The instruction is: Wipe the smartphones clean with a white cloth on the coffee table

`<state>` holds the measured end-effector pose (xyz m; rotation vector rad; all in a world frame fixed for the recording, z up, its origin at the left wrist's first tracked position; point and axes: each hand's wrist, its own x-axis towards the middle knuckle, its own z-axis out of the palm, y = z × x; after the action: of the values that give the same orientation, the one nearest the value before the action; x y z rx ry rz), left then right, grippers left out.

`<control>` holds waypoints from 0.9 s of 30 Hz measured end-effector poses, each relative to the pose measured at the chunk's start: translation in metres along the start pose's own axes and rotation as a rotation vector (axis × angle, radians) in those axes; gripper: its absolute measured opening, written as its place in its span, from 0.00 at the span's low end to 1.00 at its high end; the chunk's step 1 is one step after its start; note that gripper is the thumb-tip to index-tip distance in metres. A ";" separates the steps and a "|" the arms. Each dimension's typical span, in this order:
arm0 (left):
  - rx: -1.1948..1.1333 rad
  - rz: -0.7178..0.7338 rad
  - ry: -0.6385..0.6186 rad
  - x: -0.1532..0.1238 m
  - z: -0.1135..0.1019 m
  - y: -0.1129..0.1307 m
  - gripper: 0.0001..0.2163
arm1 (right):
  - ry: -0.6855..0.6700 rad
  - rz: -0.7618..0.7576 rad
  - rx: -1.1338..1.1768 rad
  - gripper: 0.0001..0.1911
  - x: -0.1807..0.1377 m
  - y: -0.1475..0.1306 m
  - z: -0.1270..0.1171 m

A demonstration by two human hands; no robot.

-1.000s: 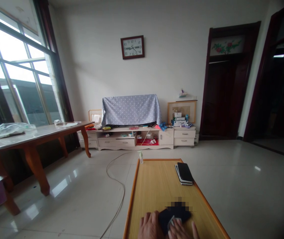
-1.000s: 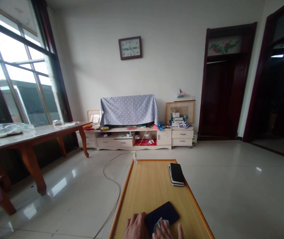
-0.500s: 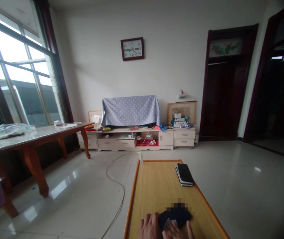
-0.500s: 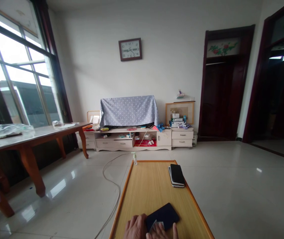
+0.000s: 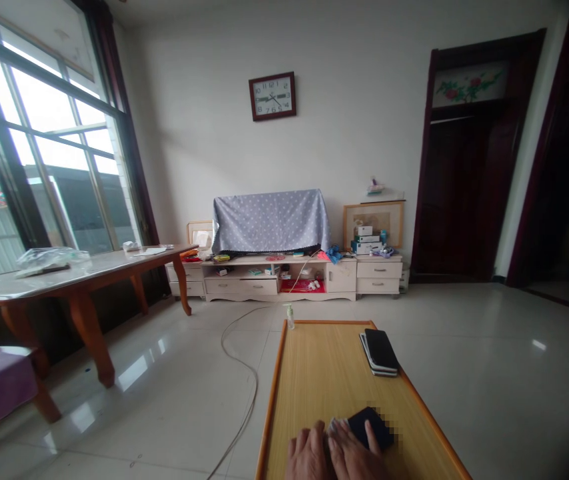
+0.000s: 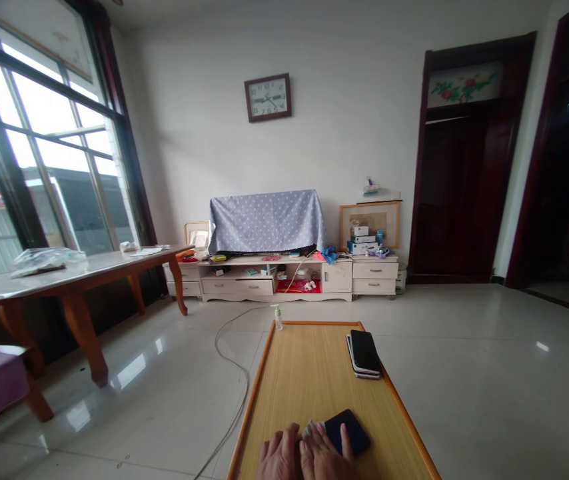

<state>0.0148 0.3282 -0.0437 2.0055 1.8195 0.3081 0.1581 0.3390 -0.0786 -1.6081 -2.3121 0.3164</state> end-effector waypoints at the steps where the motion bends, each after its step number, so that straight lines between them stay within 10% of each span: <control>1: 0.000 0.000 0.003 0.000 0.002 -0.001 0.25 | -0.021 0.002 0.000 0.25 0.001 0.004 -0.005; 10: 0.004 0.022 0.036 0.003 0.009 -0.006 0.23 | 0.055 0.058 -0.033 0.27 0.007 -0.005 0.032; 20: 0.010 -0.041 -0.027 -0.002 -0.004 0.004 0.32 | 0.155 0.244 -0.214 0.27 0.009 0.093 0.004; 27: 0.005 -0.001 -0.069 -0.001 -0.007 0.002 0.26 | 0.250 0.019 -0.128 0.23 -0.006 0.028 0.067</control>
<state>0.0131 0.3277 -0.0363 1.9932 1.7808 0.2317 0.1597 0.3424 -0.1518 -1.6253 -2.1656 -0.0298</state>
